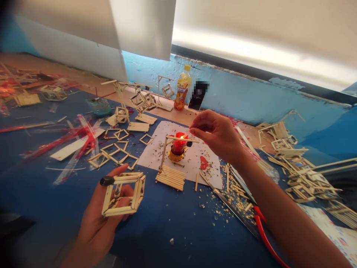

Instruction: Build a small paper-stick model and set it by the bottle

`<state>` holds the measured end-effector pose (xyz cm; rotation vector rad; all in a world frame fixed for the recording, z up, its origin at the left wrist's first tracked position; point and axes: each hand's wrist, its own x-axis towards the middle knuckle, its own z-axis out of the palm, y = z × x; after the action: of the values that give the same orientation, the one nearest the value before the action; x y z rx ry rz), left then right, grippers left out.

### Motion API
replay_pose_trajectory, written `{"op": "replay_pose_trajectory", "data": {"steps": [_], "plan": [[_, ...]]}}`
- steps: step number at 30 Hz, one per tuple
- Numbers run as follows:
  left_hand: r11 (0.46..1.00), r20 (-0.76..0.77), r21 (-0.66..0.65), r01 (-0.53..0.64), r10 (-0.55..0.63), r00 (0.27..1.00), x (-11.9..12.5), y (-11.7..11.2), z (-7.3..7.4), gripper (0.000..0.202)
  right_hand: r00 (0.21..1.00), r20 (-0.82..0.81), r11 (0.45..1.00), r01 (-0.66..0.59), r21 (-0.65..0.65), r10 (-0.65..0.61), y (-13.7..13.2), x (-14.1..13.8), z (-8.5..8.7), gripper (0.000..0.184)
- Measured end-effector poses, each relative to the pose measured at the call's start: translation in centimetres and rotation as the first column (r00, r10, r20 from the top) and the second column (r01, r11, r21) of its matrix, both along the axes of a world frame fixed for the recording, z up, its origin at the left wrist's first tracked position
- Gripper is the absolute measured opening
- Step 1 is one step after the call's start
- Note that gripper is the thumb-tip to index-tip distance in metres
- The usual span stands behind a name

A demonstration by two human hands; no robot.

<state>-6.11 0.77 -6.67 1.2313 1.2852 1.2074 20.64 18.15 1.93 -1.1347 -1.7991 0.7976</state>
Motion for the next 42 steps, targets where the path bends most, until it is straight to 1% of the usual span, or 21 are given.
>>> {"op": "replay_pose_trajectory", "data": {"steps": [2, 6, 10, 17, 24, 28, 30, 34, 38, 40, 42], "plan": [[0.997, 0.021, -0.029, -0.065, 0.065, 0.998, 0.6, -0.2, 0.5, 0.051, 1.0, 0.005, 1.0, -0.001, -0.003, 0.001, 0.0, -0.1, 0.0, 0.015], [0.997, 0.009, -0.039, -0.07, 0.07, 0.997, 1.1, -0.3, 1.1, 0.051, 1.0, 0.014, 1.0, 0.0, -0.003, 0.0, -0.1, -0.1, 0.1, 0.016], [0.996, 0.013, -0.04, -0.076, 0.076, 0.997, 0.9, -0.2, 1.0, 0.051, 1.0, 0.028, 1.0, -0.002, 0.009, 0.002, -0.1, 0.0, 0.0, 0.015], [0.997, 0.012, -0.037, -0.063, 0.063, 0.998, 0.7, -0.2, 0.6, 0.055, 1.0, 0.001, 1.0, 0.007, 0.006, -0.007, -0.1, 0.0, 0.0, 0.015], [0.997, -0.016, -0.057, -0.056, 0.055, 0.998, 0.7, -0.2, 0.8, 0.058, 0.999, 0.04, 1.0, 0.014, 0.017, -0.015, -0.4, 0.0, 0.1, 0.015], [0.997, -0.023, -0.056, -0.059, 0.058, 0.998, 0.5, -0.2, 0.6, 0.062, 0.998, 0.055, 0.999, 0.019, 0.029, -0.02, -0.3, 0.1, 0.0, 0.014], [0.999, -0.035, -0.042, -0.033, 0.032, 0.999, 0.1, -0.1, 0.3, 0.062, 0.998, 0.06, 0.999, 0.022, 0.032, -0.024, -0.2, 0.1, -0.1, 0.014], [0.995, -0.089, 0.046, 0.086, -0.082, 0.993, -0.6, 0.2, -0.3, 0.063, 0.998, 0.054, 0.999, 0.032, 0.037, -0.034, 0.0, 0.1, -0.2, 0.015], [0.998, -0.062, 0.036, 0.058, -0.056, 0.996, -0.5, 0.2, -0.4, 0.063, 0.998, 0.059, 0.999, 0.027, 0.036, -0.029, 0.0, 0.1, -0.2, 0.014], [0.999, -0.043, 0.019, 0.041, -0.04, 0.998, -0.2, 0.1, -0.2, 0.064, 0.998, 0.065, 0.999, 0.023, 0.035, -0.025, 0.0, 0.1, -0.1, 0.014], [1.0, -0.021, -0.007, -0.002, 0.001, 1.0, 0.2, 0.0, 0.2, 0.064, 0.998, 0.064, 0.999, 0.02, 0.033, -0.022, -0.1, 0.0, -0.1, 0.014]]}}
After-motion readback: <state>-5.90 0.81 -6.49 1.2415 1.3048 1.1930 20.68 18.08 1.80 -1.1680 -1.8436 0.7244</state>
